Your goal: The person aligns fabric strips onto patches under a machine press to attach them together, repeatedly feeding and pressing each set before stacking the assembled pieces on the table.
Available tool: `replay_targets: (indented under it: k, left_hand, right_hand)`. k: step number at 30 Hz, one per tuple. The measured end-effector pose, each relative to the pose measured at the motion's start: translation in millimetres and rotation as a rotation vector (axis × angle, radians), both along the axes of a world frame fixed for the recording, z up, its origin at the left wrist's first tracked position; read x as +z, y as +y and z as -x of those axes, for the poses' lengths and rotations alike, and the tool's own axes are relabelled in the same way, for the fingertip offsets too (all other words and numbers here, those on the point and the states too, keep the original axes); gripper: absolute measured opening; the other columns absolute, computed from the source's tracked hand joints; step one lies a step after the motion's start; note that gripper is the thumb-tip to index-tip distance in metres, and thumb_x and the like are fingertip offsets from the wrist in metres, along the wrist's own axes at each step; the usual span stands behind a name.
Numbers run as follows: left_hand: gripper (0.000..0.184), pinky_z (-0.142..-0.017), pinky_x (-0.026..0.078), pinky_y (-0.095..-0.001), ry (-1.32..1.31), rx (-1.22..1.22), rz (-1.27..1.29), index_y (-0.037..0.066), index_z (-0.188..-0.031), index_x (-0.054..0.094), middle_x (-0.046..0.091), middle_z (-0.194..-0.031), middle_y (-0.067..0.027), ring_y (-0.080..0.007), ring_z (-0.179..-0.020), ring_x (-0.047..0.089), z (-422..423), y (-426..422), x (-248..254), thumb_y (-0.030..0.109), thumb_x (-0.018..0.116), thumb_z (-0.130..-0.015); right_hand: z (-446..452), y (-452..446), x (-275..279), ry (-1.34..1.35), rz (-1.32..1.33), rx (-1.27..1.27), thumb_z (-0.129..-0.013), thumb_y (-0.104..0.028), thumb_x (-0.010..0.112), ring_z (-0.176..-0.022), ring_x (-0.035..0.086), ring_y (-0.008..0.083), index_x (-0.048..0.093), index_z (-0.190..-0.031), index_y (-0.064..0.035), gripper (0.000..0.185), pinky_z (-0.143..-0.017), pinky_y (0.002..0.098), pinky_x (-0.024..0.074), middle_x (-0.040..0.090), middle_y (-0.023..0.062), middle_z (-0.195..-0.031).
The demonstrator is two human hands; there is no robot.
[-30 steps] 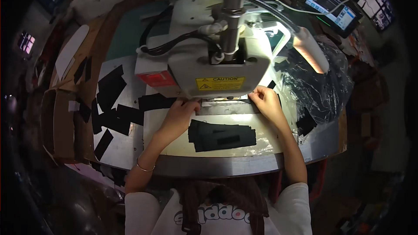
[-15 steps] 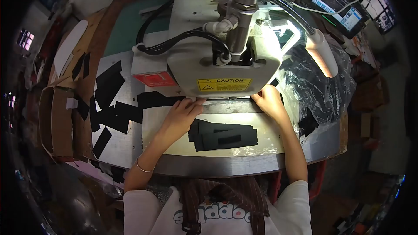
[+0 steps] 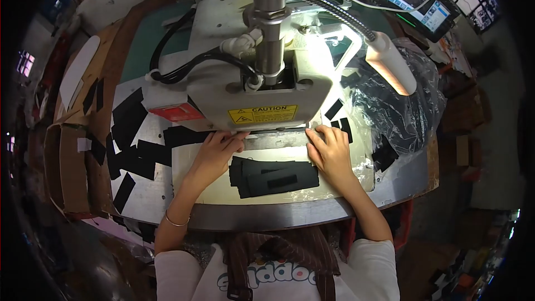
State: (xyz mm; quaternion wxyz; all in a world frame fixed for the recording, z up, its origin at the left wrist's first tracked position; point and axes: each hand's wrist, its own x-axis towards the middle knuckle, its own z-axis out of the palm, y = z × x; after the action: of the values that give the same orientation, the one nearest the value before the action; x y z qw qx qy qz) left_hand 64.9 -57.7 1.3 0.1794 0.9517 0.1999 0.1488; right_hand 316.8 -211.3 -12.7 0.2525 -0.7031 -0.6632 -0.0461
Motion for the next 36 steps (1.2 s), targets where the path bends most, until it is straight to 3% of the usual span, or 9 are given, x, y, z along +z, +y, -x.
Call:
replay_targets:
  k: [3, 7, 11, 20, 23, 26, 29, 32, 36]
  left_hand:
    - [0.051, -0.086, 0.042, -0.0376, -0.001, 0.007, 0.016, 0.010, -0.117, 0.058, 0.060, -0.088, 0.0032, -0.0216, -0.096, 0.052, 0, 1, 1, -0.008, 0.055, -0.069]
    - [0.053, -0.085, 0.043, -0.0378, -0.001, 0.034, 0.079, 0.011, -0.118, 0.057, 0.059, -0.087, 0.0026, -0.0219, -0.095, 0.052, -1, 0, 1, -0.009, 0.054, -0.069]
    - [0.053, -0.083, 0.044, -0.0390, -0.010, 0.050, 0.121, 0.008, -0.120, 0.055, 0.058, -0.084, 0.0006, -0.0239, -0.092, 0.052, -5, 0, 3, -0.009, 0.053, -0.070]
    - [0.018, -0.075, 0.047, -0.0366, -0.147, -0.014, -0.020, 0.004, -0.083, 0.057, 0.065, -0.100, -0.0032, -0.0245, -0.085, 0.055, -2, -3, -1, -0.007, 0.054, -0.069]
    - [0.012, -0.076, 0.047, -0.0367, -0.161, -0.026, -0.031, 0.004, -0.076, 0.052, 0.065, -0.108, -0.0024, -0.0239, -0.086, 0.055, -4, -5, -1, -0.005, 0.056, -0.070]
    - [0.022, -0.077, 0.046, -0.0362, -0.197, -0.065, -0.027, 0.005, -0.091, 0.059, 0.066, -0.098, -0.0030, -0.0242, -0.086, 0.055, -11, -9, 0, -0.005, 0.056, -0.072]
    - [0.044, -0.081, 0.044, -0.0369, -0.106, -0.070, 0.118, 0.007, -0.115, 0.056, 0.063, -0.092, -0.0033, -0.0242, -0.089, 0.054, -20, -15, 7, -0.006, 0.055, -0.073]
    - [0.061, -0.084, 0.041, -0.0384, -0.067, -0.082, -0.006, 0.007, -0.133, 0.043, 0.059, -0.090, -0.0033, -0.0241, -0.092, 0.052, -27, -14, -5, -0.007, 0.052, -0.075]
    - [0.045, -0.085, 0.041, -0.0399, -0.022, -0.101, -0.147, 0.004, -0.118, 0.049, 0.057, -0.096, -0.0034, -0.0249, -0.094, 0.051, -34, -15, -10, -0.007, 0.052, -0.074]
  right_hand:
    - [-2, 0, 8, 0.064, -0.022, 0.012, -0.081, -0.009, 0.063, -0.092, 0.052, 0.0245, 0.064, -0.104, -0.0046, 0.024, -0.082, 0.0370, 0.0387, 0.057, 0.0093, -0.101]
    - [-19, -22, 8, 0.206, -0.216, -0.300, -0.082, -0.004, 0.060, -0.085, 0.055, 0.0288, 0.062, -0.095, -0.0006, 0.013, -0.076, 0.0370, 0.0437, 0.060, 0.0124, -0.090]
    - [-33, -38, 2, 0.067, -0.079, -0.534, -0.079, -0.014, 0.068, -0.084, 0.054, 0.0292, 0.060, -0.093, -0.0030, 0.019, -0.074, 0.0379, 0.0430, 0.058, 0.0094, -0.087]
    - [-33, -36, 11, 0.568, -0.217, -0.544, -0.075, -0.006, 0.070, -0.077, 0.052, 0.0197, 0.066, -0.087, -0.0026, 0.013, -0.069, 0.0321, 0.0411, 0.059, 0.0048, -0.075]
    - [-23, -17, 29, 0.621, -0.132, -0.255, -0.078, -0.006, 0.068, -0.071, 0.049, 0.0141, 0.069, -0.085, -0.0016, 0.009, -0.065, 0.0278, 0.0395, 0.060, 0.0040, -0.075]
    - [-4, 22, 22, 0.773, 0.075, 0.009, -0.078, -0.013, 0.067, -0.076, 0.052, 0.0208, 0.069, -0.079, -0.0032, 0.010, -0.071, 0.0306, 0.0402, 0.062, 0.0063, -0.074]
    - [6, 63, -10, 0.599, 0.027, 0.027, -0.075, -0.015, 0.068, -0.076, 0.052, 0.0267, 0.068, -0.075, -0.0040, 0.011, -0.074, 0.0371, 0.0391, 0.064, 0.0097, -0.074]
    - [9, 82, -7, 0.336, -0.072, 0.007, -0.072, -0.013, 0.069, -0.074, 0.051, 0.0263, 0.066, -0.072, -0.0044, 0.009, -0.074, 0.0368, 0.0377, 0.063, 0.0095, -0.073]
    - [12, 82, -4, 0.235, -0.077, -0.037, -0.070, -0.011, 0.069, -0.076, 0.050, 0.0260, 0.065, -0.070, -0.0046, 0.008, -0.075, 0.0361, 0.0365, 0.062, 0.0086, -0.070]
